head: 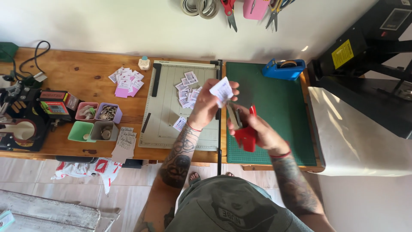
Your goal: Punching holes in small printed cards using a manual hand-held hole puncher at a production workbench.
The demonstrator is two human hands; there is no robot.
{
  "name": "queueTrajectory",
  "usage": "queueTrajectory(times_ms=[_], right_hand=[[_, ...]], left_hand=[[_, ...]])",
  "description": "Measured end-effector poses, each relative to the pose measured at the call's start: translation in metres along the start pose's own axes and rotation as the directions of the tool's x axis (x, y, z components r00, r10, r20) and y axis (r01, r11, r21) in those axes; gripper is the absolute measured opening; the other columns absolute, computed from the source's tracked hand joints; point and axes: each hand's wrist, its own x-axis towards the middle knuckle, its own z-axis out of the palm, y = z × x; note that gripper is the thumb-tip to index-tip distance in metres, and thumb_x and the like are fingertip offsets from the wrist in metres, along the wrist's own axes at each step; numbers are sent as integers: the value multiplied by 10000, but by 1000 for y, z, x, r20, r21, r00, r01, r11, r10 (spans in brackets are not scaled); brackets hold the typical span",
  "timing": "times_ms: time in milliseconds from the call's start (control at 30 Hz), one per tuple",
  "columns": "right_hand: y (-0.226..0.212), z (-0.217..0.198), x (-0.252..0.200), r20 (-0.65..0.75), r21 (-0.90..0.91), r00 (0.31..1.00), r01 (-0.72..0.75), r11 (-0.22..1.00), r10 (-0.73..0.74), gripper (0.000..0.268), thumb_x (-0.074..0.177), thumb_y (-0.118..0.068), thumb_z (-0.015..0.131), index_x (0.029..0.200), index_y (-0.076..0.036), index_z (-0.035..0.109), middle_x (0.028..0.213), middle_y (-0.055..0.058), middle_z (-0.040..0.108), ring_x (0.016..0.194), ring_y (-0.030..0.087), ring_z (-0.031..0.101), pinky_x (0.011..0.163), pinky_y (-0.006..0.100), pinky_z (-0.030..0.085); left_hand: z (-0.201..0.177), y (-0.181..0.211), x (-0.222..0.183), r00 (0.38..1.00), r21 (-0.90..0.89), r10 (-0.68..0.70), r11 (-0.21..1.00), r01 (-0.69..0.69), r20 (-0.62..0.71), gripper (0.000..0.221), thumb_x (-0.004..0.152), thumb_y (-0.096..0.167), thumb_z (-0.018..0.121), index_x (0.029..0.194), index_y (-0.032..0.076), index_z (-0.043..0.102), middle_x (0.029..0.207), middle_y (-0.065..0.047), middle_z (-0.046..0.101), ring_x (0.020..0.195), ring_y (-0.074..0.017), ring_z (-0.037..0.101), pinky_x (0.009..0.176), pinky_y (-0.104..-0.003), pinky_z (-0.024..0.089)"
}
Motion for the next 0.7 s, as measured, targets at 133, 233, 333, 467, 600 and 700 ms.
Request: queueTrajectory(times_ms=[133, 233, 333, 467, 600, 700], right_hand=[[-35, -14, 6, 104, -180, 994, 63, 982, -45, 976, 871, -767, 347, 1464, 4, 276, 888, 225, 585, 770, 281, 665, 424, 355, 577], [-73, -10, 17, 108, -207, 947, 318, 925, -302, 859, 880, -763, 333, 1424, -102, 393, 876, 238, 589, 775, 345, 668, 605, 439, 566], [-122, 12, 24, 21, -45, 890, 456, 889, -456, 657, 877, -656, 433, 1312, -185, 577, 964, 130, 627, 794, 296, 630, 726, 423, 527], [-162, 18, 43, -131, 281, 944, 329, 902, -303, 720, 661, -485, 724, 1266, -113, 606, 1063, 30, 612, 879, 236, 586, 795, 416, 466], [-158, 31, 68, -71, 314, 951, 308, 898, -301, 555, 723, -418, 638, 1209, -149, 639, 1094, 155, 594, 901, 316, 588, 821, 493, 511], [-159, 49, 79, 0, 78, 944, 329, 941, -330, 612, 663, -571, 629, 1052, -106, 547, 959, 17, 533, 756, 170, 532, 676, 321, 491]], left_hand=[[-11, 2, -6, 1000, 28, 5, 1000, -4, -20, 377, 948, 400, 600, 1158, 121, 458, 1279, -281, 566, 1114, -344, 617, 840, -423, 532], [-1, -2, -8, 1000, 11, -5, 1000, 5, -30, 355, 970, 418, 546, 1168, 133, 473, 1255, -264, 586, 1064, -308, 638, 812, -386, 541], [21, 3, -7, 999, 11, -49, 999, 49, -19, 317, 1004, 392, 537, 1175, 128, 493, 1254, -271, 582, 1019, -294, 634, 786, -378, 523], [38, 1, -6, 997, 43, -81, 996, 80, 20, 283, 1031, 342, 555, 1197, 118, 503, 1243, -261, 588, 985, -266, 613, 749, -359, 497], [46, -8, -3, 996, 99, -85, 991, 84, 8, 375, 993, 402, 617, 1167, 89, 506, 1141, -183, 628, 948, -239, 634, 690, -323, 500], [50, -8, -4, 995, 89, -100, 991, 101, -11, 354, 1002, 381, 609, 1182, 102, 487, 1149, -202, 613, 944, -247, 638, 694, -328, 507]])
